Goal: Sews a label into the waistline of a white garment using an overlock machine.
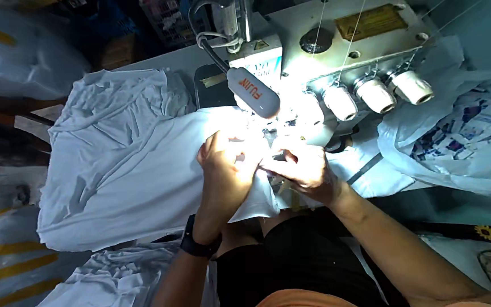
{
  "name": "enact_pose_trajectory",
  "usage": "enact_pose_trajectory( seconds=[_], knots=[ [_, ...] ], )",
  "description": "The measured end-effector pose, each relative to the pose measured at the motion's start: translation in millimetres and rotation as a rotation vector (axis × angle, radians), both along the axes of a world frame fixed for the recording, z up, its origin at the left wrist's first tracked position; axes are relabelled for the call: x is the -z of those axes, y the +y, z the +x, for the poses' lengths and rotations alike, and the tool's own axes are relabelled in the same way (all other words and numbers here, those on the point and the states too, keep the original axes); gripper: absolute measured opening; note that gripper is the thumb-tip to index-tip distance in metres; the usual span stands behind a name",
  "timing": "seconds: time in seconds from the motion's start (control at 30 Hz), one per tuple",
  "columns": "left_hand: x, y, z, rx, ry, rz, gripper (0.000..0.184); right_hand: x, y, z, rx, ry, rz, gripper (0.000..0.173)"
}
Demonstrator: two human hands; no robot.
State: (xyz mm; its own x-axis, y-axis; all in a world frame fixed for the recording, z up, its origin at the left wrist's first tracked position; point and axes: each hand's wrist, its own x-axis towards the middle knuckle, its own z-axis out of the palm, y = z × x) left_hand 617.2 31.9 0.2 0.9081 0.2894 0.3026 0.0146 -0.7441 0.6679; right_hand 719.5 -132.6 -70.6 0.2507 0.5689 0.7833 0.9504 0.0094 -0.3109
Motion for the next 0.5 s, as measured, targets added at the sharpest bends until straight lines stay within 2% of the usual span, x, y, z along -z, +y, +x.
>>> enact_pose_trajectory(
  seconds=[0.2, 0.5],
  knots=[
    [11, 2, 11, -0.034, 0.043, 0.112, 0.012, 6, 5, -15, 0.029, 0.02, 0.087, 0.011],
    [7, 14, 12, 0.04, 0.038, 0.097, 0.013, -9, 0, -26, 0.218, -0.029, -0.095, 0.017]
  ],
)
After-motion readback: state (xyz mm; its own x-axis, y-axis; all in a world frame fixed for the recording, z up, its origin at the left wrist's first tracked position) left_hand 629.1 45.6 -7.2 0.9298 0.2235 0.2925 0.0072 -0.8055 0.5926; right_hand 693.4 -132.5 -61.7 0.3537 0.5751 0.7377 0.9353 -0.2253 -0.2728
